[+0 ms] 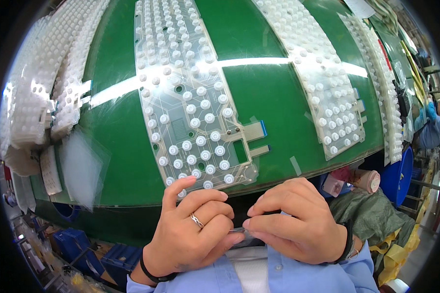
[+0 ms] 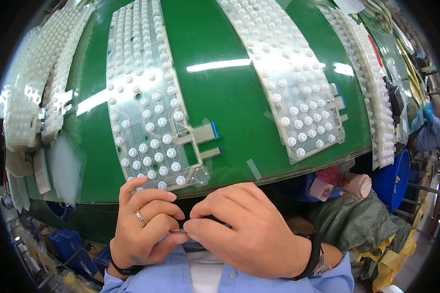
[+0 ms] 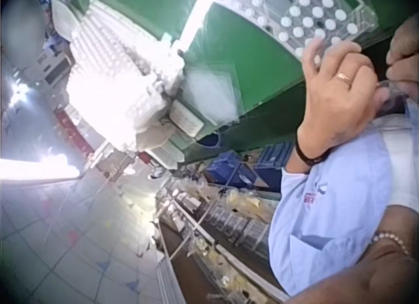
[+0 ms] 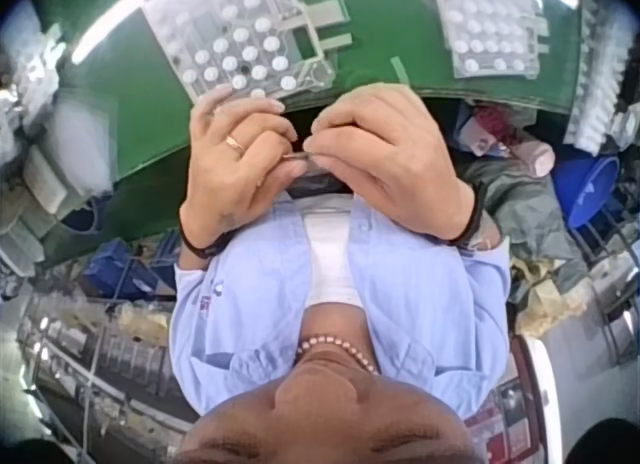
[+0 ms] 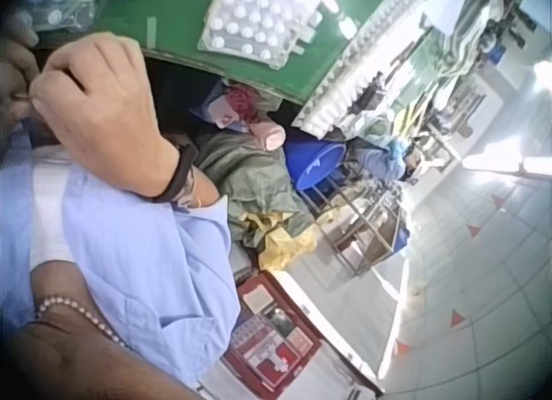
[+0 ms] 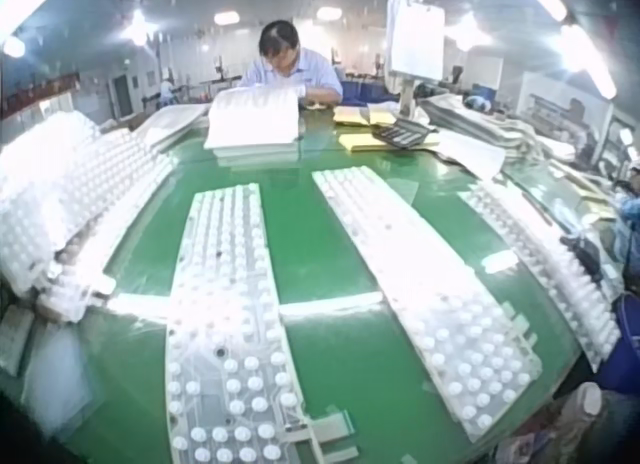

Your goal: Assembling keypad button membranes by placing small white plastic components into a clear sheet on a green factory table.

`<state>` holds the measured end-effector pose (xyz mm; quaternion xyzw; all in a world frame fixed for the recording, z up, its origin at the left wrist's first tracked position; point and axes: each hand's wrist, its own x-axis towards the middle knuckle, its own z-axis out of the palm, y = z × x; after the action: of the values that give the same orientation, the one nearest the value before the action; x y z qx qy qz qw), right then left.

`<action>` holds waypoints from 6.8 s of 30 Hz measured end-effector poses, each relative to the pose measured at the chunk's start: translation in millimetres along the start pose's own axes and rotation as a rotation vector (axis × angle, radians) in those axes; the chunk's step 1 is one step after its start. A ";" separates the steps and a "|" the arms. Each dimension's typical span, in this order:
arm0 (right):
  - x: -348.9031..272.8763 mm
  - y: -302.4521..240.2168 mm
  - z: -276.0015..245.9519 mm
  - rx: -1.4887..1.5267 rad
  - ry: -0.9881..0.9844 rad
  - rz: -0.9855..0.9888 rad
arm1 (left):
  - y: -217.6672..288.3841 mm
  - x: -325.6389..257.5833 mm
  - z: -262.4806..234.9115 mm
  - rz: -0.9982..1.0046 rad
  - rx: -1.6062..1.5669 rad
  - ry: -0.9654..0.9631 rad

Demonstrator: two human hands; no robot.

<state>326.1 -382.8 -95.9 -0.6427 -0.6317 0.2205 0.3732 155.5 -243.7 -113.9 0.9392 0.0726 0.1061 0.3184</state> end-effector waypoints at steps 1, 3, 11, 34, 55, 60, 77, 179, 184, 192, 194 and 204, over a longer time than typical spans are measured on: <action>0.0 0.3 -0.5 0.003 -0.002 0.001 | 0.8 1.1 -1.7 0.008 0.011 -0.016; 0.8 0.1 -2.8 -0.043 0.002 -0.048 | 1.7 3.3 -6.6 0.013 0.019 -0.034; 10.9 25.8 -5.8 0.352 0.227 0.388 | -9.4 -2.6 -3.8 0.001 0.037 0.005; 25.8 30.8 7.2 0.195 0.141 0.449 | -26.7 -5.5 8.0 0.089 0.007 -0.007; 27.2 29.2 7.6 0.153 0.151 0.456 | -25.1 -4.6 9.4 0.083 0.016 -0.018; 25.5 34.0 7.9 0.152 0.125 0.395 | -19.8 -4.4 9.5 0.067 0.106 -0.051; 17.8 38.7 9.4 0.031 0.112 0.262 | -20.7 -3.4 10.0 0.052 0.093 -0.062; -42.1 42.0 -59.1 0.567 0.802 0.498 | -36.4 -33.1 -42.0 -0.083 -0.384 0.256; -75.3 123.7 -92.4 0.612 0.665 0.655 | -22.2 -82.2 -97.6 -0.537 0.136 0.624; -91.6 118.6 -75.4 0.546 0.709 0.735 | -61.5 -130.3 -94.4 -0.741 0.808 0.577; -104.2 101.1 -76.0 0.548 0.696 0.779 | -82.8 -120.3 -77.3 -0.775 0.588 0.515; -125.4 71.5 -17.4 1.175 0.884 0.630 | -14.0 1.3 -55.2 -0.209 0.199 0.209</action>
<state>372.4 -503.3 -162.8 -0.5171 0.0054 0.3373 0.7866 142.3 -200.3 -79.5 0.9373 0.2126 0.1617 0.2238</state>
